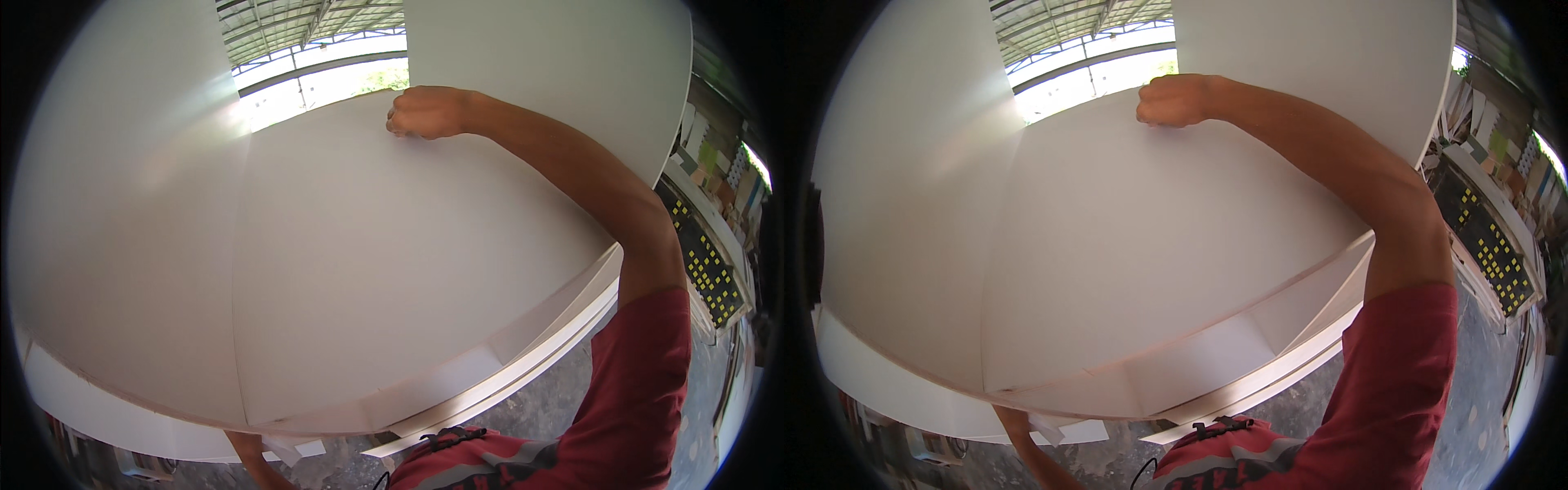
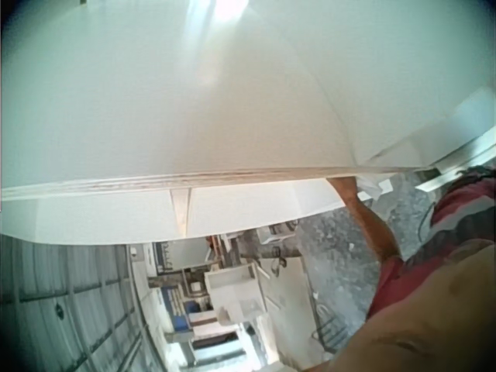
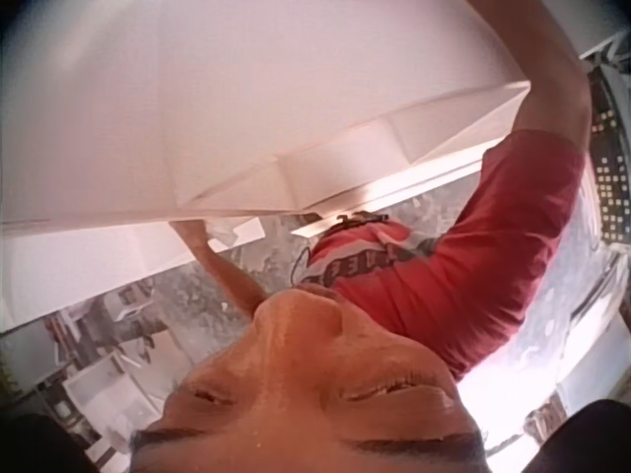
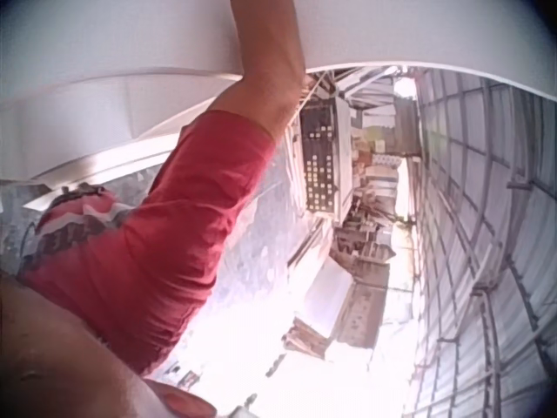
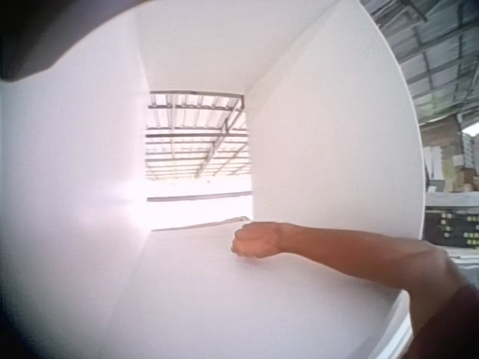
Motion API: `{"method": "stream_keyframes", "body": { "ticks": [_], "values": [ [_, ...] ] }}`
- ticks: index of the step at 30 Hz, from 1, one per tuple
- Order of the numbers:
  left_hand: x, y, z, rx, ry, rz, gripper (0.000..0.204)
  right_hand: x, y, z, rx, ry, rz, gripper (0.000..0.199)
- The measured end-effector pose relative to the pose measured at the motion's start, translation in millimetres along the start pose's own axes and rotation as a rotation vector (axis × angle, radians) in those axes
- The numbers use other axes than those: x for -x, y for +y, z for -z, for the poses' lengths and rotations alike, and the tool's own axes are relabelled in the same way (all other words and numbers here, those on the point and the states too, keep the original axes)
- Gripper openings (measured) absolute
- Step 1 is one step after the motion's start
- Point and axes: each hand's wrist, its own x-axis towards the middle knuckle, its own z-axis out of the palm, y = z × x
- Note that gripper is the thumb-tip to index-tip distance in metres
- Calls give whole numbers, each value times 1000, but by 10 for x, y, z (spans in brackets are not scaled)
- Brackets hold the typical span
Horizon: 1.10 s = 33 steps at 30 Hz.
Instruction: The person peels off pieces of protective plastic film from a large white wooden shelf unit and wipes the interior surfaces with a white cloth.
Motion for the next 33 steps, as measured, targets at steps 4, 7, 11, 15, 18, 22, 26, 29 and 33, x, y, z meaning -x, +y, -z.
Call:
{"method": "stream_keyframes", "body": {
  "ticks": [4, 7, 11, 15, 18, 22, 26, 29, 33],
  "values": [
    [-106, 73, -64, -113, 131, -102, 43, 15, -24, 120, -203, 27, -3, 13],
    [-156, 377, -59, -42, -10, 66, 43, 104, -32, 189, -402, 13, -92, 14],
    [-139, 484, -45, -74, -18, 122, 25, 110, 18, 116, -482, 40, -47, 18],
    [-142, 207, -83, -158, 115, -66, 18, 22, 34, 203, -305, -69, 1, 15],
    [-102, 459, -115, -186, 127, -92, 14, 45, -100, 226, -213, -3, 20, 11],
    [-90, 643, -182, 0, 127, -2, 9, -22, 5, 66, -146, 73, 69, 10],
    [-97, 657, -124, -8, 80, 13, 6, 24, -2, 162, -321, 18, 16, 14],
    [-96, 702, -138, -10, 68, -22, 4, 86, 25, 158, -429, 11, -24, 19],
    [-84, 878, -193, -21, 89, -68, 6, 30, 70, 99, -426, -13, -51, 22]
  ]
}}
